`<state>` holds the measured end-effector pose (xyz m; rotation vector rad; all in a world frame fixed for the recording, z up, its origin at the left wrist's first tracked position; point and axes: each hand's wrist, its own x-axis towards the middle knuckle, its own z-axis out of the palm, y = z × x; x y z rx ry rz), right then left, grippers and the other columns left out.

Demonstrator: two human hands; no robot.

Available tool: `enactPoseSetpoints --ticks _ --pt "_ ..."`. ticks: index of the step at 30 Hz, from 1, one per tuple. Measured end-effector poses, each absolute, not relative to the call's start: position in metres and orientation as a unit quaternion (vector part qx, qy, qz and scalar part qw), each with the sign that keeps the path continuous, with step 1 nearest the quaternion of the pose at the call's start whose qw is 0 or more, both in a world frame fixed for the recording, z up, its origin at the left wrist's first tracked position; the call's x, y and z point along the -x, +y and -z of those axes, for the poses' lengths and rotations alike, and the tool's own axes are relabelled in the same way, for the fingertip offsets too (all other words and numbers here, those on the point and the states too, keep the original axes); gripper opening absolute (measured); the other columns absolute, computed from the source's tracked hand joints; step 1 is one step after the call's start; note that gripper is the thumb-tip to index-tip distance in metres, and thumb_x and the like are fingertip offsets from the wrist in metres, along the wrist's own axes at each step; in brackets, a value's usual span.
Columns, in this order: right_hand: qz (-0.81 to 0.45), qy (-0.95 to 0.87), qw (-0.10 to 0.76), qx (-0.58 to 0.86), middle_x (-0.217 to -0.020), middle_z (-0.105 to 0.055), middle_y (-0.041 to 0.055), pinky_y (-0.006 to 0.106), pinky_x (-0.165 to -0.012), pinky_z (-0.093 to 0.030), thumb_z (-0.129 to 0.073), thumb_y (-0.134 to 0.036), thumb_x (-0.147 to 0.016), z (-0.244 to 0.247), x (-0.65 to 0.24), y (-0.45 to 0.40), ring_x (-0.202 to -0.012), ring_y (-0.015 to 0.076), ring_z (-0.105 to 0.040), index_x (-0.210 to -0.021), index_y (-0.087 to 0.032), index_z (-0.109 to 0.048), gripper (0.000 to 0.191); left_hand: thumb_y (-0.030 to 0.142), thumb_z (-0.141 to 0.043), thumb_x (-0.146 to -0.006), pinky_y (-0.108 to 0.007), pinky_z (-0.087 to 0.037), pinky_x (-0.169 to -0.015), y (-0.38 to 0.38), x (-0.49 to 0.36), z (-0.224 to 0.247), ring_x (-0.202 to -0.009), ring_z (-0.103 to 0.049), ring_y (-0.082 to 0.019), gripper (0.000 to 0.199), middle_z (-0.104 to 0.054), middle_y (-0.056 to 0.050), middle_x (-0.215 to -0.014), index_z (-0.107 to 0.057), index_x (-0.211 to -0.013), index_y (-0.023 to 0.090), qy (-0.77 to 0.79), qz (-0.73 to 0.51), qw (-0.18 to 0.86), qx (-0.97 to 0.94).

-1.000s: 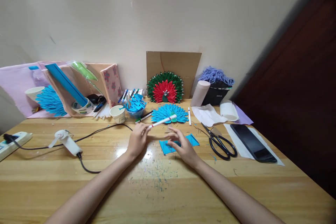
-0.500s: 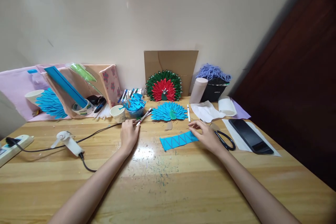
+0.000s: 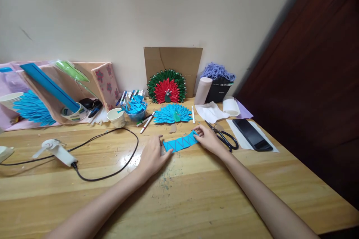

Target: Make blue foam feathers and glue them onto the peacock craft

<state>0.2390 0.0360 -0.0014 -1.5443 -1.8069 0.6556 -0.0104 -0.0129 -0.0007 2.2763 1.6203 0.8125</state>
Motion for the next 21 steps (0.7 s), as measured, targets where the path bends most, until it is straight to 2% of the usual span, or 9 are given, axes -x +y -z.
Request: enactPoseSetpoints --ticks 5,9,13,18,21 --pt "-0.33 -0.656 0.414 0.538 -0.083 -0.061 0.0045 0.03 -0.067 -0.048 -0.055 -0.028 -0.072 -0.005 -0.237 0.036 -0.076 0.0171 -0.059 -0.092 -0.018 -0.056 0.022 0.023 -0.044 -0.081 -0.034 -0.045 -0.072 -0.006 0.013 0.008 -0.079 -0.055 -0.02 0.027 -0.056 -0.005 -0.083 -0.046 -0.107 0.016 0.548 -0.322 0.209 -0.744" --pt "-0.346 -0.637 0.426 0.541 -0.076 -0.061 0.0031 0.03 -0.066 -0.046 -0.056 -0.031 -0.072 -0.012 -0.241 0.036 -0.072 0.0167 -0.058 -0.091 -0.017 -0.056 0.024 0.027 -0.039 -0.085 -0.033 -0.043 -0.073 0.002 0.018 0.009 -0.079 -0.052 -0.019 0.014 -0.054 -0.005 -0.083 -0.05 -0.086 0.018 0.554 -0.364 0.218 -0.716" --pt "-0.422 -0.623 0.382 0.536 -0.065 -0.064 -0.0002 0.029 -0.065 -0.046 -0.06 -0.031 -0.069 -0.022 -0.244 0.032 -0.063 0.0152 -0.059 -0.089 -0.017 -0.057 0.024 0.032 -0.039 -0.085 -0.03 -0.041 -0.068 0.008 0.022 0.005 -0.071 -0.048 -0.017 0.022 -0.049 -0.001 -0.072 -0.044 -0.068 0.019 0.56 -0.415 0.261 -0.667" --pt "-0.529 -0.56 0.393 0.502 -0.061 -0.065 -0.001 0.028 -0.061 -0.047 -0.068 -0.035 -0.064 -0.026 -0.236 0.028 -0.056 0.0134 -0.06 -0.08 -0.016 -0.057 0.027 0.039 -0.05 -0.081 -0.027 -0.044 -0.073 0.01 0.022 -0.005 -0.076 -0.053 -0.015 0.023 -0.055 0.0 -0.076 -0.053 -0.074 0.018 0.499 -0.528 0.44 -0.527" --pt "-0.55 -0.522 0.426 0.494 -0.058 -0.064 -0.0019 0.026 -0.06 -0.047 -0.071 -0.038 -0.061 -0.024 -0.228 0.027 -0.052 0.0117 -0.059 -0.077 -0.015 -0.057 0.031 0.055 -0.051 -0.076 -0.032 -0.047 -0.075 0.006 0.015 -0.011 -0.083 -0.058 -0.019 0.041 -0.061 -0.005 -0.088 -0.056 -0.091 0.017 0.404 -0.538 0.621 -0.402"
